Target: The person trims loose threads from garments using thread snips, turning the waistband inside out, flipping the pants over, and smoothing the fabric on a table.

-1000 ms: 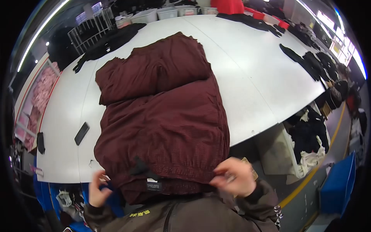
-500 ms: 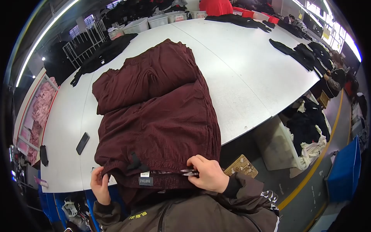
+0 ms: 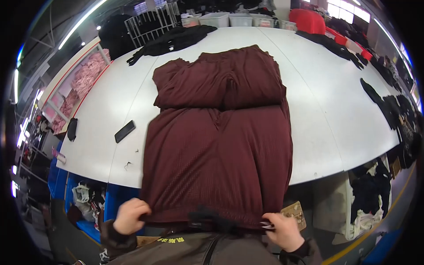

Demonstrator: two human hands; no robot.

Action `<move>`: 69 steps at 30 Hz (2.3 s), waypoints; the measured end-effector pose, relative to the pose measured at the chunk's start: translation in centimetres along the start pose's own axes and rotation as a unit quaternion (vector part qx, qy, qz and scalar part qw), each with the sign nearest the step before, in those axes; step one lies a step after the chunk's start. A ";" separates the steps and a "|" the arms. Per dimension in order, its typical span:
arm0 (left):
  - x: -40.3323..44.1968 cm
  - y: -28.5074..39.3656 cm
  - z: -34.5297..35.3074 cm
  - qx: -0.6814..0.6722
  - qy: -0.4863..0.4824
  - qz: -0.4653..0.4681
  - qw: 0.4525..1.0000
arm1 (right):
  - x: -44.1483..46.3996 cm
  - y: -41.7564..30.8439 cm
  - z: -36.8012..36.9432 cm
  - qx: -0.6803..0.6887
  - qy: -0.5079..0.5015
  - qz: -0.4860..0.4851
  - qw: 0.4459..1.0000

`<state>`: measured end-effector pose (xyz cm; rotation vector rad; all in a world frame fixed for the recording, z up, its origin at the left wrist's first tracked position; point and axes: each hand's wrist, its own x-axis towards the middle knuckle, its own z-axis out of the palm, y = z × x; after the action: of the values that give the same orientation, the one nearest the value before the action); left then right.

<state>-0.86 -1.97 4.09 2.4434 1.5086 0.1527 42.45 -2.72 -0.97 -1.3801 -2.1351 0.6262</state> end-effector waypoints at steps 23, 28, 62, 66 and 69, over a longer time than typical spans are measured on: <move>32.8 -16.1 -2.3 -0.026 0.066 -0.184 0.980 | 26.1 13.6 8.6 0.221 0.125 0.040 0.966; 48.3 -22.4 -5.2 -0.094 0.446 -0.095 0.885 | 26.1 12.7 9.2 0.235 0.139 0.072 0.959; 45.9 -21.6 2.2 0.051 0.310 -0.225 0.922 | 27.5 15.0 10.3 0.215 0.168 0.061 0.960; 41.4 -21.6 1.7 -0.453 0.283 0.073 0.842 | 27.3 14.7 10.1 0.229 0.166 0.060 0.957; 32.2 -21.3 1.9 -0.519 0.180 0.046 0.834 | 27.4 14.6 10.4 0.204 0.178 0.050 0.961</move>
<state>-4.17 35.40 -5.23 1.6011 0.9684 1.1652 36.17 26.99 -13.26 -1.2602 -1.5570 0.7446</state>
